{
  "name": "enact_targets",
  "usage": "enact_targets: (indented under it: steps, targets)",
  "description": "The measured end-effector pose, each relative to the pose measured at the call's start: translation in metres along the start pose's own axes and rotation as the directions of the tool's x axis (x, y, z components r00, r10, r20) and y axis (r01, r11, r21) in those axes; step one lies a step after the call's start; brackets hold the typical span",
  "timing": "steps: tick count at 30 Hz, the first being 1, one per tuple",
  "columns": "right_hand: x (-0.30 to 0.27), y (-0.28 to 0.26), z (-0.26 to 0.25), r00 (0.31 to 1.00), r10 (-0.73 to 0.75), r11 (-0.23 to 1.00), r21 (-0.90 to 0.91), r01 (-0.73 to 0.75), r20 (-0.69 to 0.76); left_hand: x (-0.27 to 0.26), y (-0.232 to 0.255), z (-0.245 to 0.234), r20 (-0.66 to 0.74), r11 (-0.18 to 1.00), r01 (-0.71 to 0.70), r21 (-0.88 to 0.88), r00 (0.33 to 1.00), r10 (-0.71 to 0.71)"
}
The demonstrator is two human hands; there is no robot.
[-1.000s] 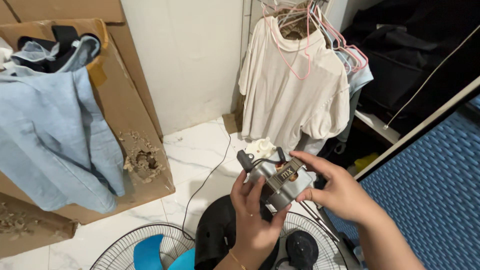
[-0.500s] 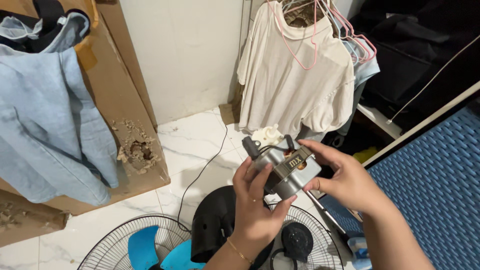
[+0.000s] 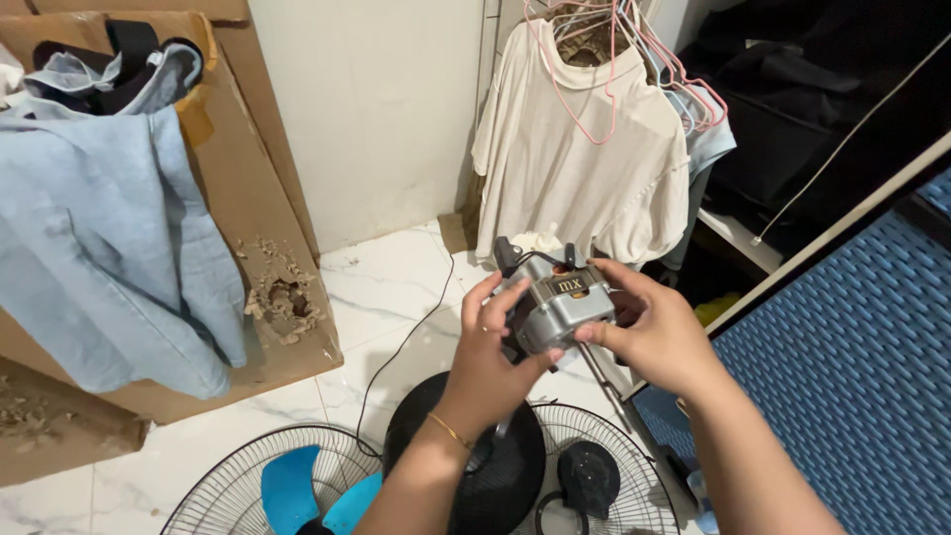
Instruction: The person uses a screwdriver to remove screws from the back housing of a standing fan. They detach the rear cover and then remove the motor assembly from the fan stand, placing the parts on the floor.
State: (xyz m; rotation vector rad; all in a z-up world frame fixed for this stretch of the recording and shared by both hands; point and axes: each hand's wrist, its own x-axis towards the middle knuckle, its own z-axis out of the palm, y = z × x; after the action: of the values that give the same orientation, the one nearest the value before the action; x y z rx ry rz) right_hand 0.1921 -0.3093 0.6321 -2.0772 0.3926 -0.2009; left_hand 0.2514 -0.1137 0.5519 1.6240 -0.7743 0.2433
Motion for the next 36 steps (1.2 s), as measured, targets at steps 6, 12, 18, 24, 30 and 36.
enact_targets:
  steps: [6, 12, 18, 24, 30, 36]
  targets:
    - [-0.006, -0.005, 0.011, 0.991, -0.112, 0.993, -0.03, 0.11, -0.079, 0.015, -0.016, -0.016, 0.121, 0.998, 0.057, 0.005, 0.991, -0.057]
    - [-0.006, 0.002, 0.014, 0.975, -0.169, 0.974, -0.173, 0.144, -0.142, 0.02, -0.029, -0.018, 0.183, 0.988, 0.096, -0.119, 0.98, -0.073]
    - [0.019, 0.007, -0.016, 0.952, -0.285, 0.957, 0.079, 0.278, 0.112, 0.004, -0.023, 0.004, 0.023, 0.999, 0.02, -0.046, 1.0, -0.019]
    - [0.089, -0.038, -0.009, 0.872, -0.477, 0.81, -0.331, 0.484, 0.109, 0.002, -0.019, 0.013, -0.006, 0.998, 0.026, -0.054, 1.0, -0.026]
    - [0.112, -0.057, 0.007, 0.917, -0.37, 0.752, -0.532, 0.388, 0.147, 0.001, -0.016, 0.014, -0.019, 0.995, 0.032, -0.09, 0.999, -0.034]
    - [0.108, -0.058, 0.012, 0.938, -0.334, 0.715, -0.623, 0.317, 0.093, -0.001, -0.012, 0.019, -0.004, 0.977, 0.06, -0.203, 0.998, -0.062]
